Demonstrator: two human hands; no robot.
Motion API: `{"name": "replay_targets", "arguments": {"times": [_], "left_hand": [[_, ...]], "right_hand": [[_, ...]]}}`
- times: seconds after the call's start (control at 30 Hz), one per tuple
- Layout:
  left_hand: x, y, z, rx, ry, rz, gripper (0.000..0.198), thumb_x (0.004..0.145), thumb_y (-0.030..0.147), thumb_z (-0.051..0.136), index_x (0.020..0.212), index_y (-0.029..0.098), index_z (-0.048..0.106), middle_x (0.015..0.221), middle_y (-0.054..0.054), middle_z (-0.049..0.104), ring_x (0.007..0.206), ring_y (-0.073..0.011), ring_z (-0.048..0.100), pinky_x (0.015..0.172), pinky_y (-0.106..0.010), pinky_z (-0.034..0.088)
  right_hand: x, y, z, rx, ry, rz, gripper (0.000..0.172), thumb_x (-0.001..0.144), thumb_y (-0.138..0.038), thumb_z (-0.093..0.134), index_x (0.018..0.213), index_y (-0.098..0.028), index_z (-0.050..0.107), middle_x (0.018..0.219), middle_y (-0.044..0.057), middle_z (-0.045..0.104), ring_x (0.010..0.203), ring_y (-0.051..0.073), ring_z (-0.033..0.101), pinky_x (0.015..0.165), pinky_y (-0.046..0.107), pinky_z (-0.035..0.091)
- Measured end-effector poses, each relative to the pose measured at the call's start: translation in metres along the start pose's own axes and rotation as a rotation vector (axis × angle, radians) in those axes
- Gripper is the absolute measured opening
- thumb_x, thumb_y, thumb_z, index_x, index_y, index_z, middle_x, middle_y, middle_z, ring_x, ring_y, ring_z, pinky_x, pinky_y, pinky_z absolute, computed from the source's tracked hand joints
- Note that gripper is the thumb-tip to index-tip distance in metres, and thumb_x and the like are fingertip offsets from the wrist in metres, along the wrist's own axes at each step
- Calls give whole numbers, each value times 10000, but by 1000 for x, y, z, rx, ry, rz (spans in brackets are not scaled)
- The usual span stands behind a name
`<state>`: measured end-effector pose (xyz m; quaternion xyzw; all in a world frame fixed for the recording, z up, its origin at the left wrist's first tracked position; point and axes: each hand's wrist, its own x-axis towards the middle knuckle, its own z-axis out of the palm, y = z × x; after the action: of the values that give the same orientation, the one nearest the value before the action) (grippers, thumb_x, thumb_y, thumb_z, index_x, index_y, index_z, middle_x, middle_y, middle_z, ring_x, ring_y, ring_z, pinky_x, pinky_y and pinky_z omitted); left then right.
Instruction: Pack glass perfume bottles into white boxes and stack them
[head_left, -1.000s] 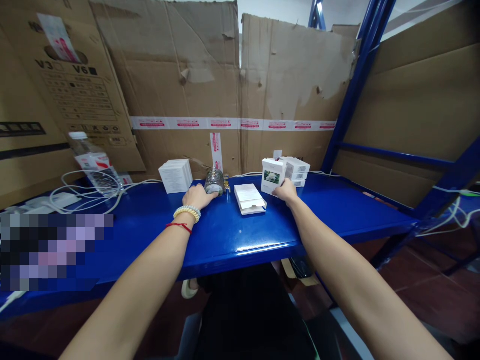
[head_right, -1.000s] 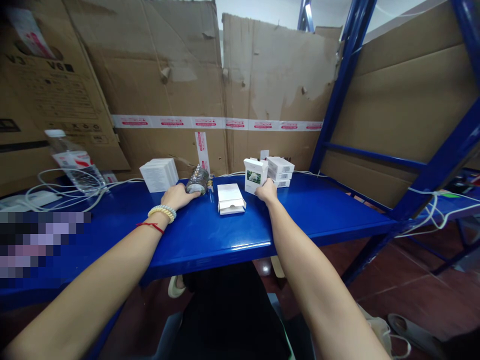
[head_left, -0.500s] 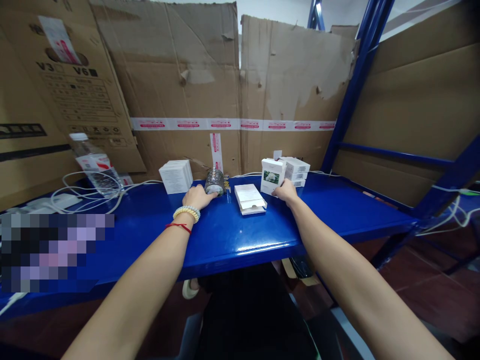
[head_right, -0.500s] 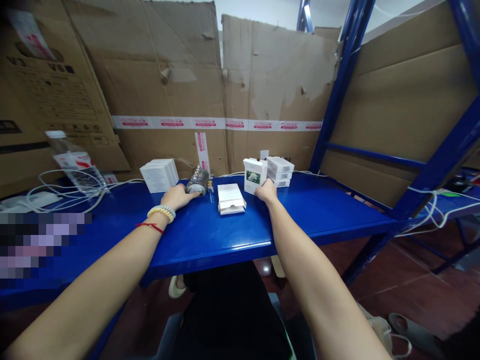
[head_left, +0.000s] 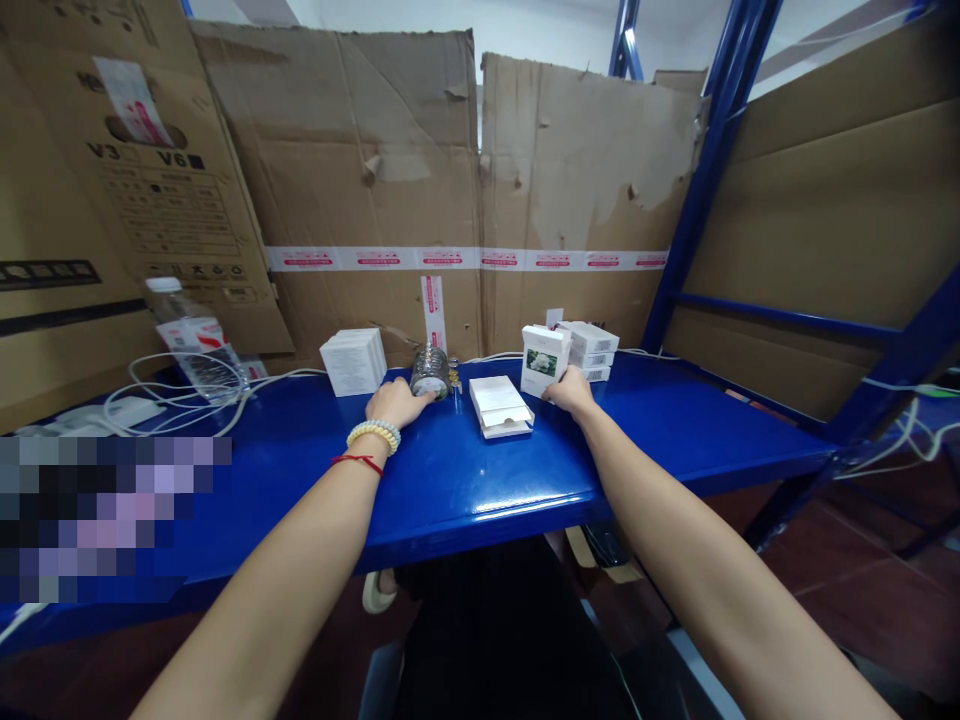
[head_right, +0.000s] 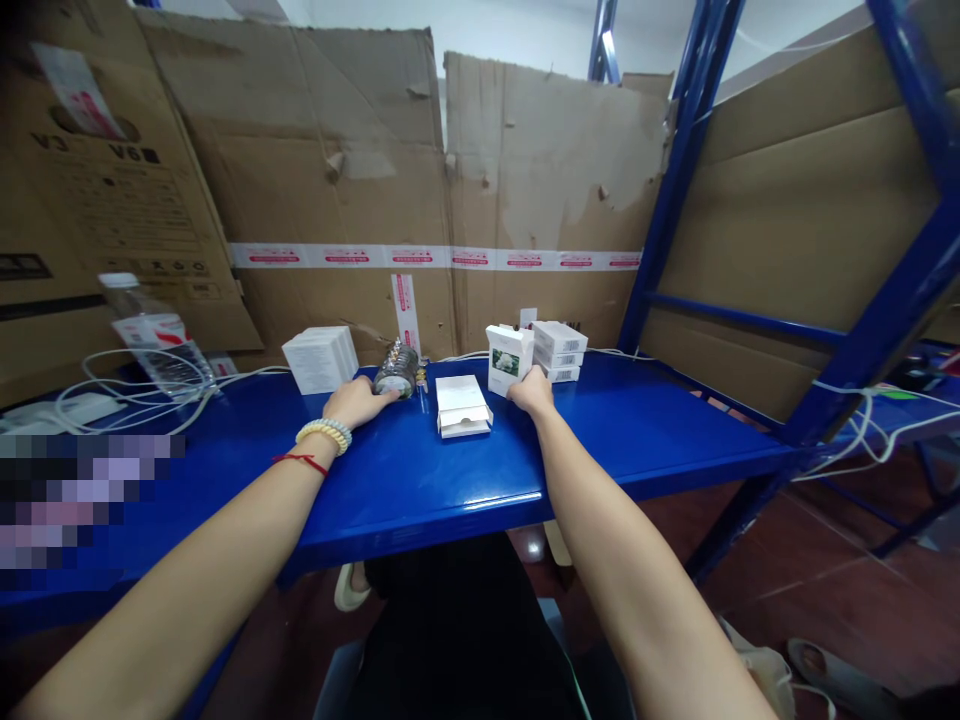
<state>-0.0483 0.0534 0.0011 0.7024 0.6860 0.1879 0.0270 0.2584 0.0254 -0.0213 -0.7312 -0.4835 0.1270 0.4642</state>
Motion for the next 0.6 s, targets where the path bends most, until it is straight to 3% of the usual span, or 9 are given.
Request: {"name": "replay_targets", "arguments": {"times": [0.2,0.33,0.47,0.6], "left_hand": [[0,2,-1,-12,-25,-4,632,746,654,485,1057,118,607,1126,-243,655,1064,-387,626,812,-419,485],[-7,5,-8,-45,-2,-22,660,687,616,593,1099,100,565,1133,-253,638,1073,-392,615,829,-426,487],[-17,11,-19,-174,202,-31,632,702,496,629,1171,94,496,1197,-236,580,1141,-375,562,929,-447,462],[-25,20,-23,-393,419,208,520,730,317,622,1191,134,466,1203,-145,542,1126,-254,556,991,-370,453]], "right_hand": [[-4,-6,-4,-81,-66,51,425,548,-99,684,951,-169,567,1094,147,681,1050,316,641,839,400,537],[-6,-10,-7,-67,-23,59,426,565,-95,692,962,-174,559,1123,140,669,1080,303,625,891,403,518],[-10,-22,-7,152,25,-77,422,612,-118,690,1000,-192,540,1086,80,682,997,237,651,870,358,529],[-24,-36,-6,281,61,-360,402,681,-162,655,1067,-201,549,1027,49,691,913,196,652,839,319,527]]}}
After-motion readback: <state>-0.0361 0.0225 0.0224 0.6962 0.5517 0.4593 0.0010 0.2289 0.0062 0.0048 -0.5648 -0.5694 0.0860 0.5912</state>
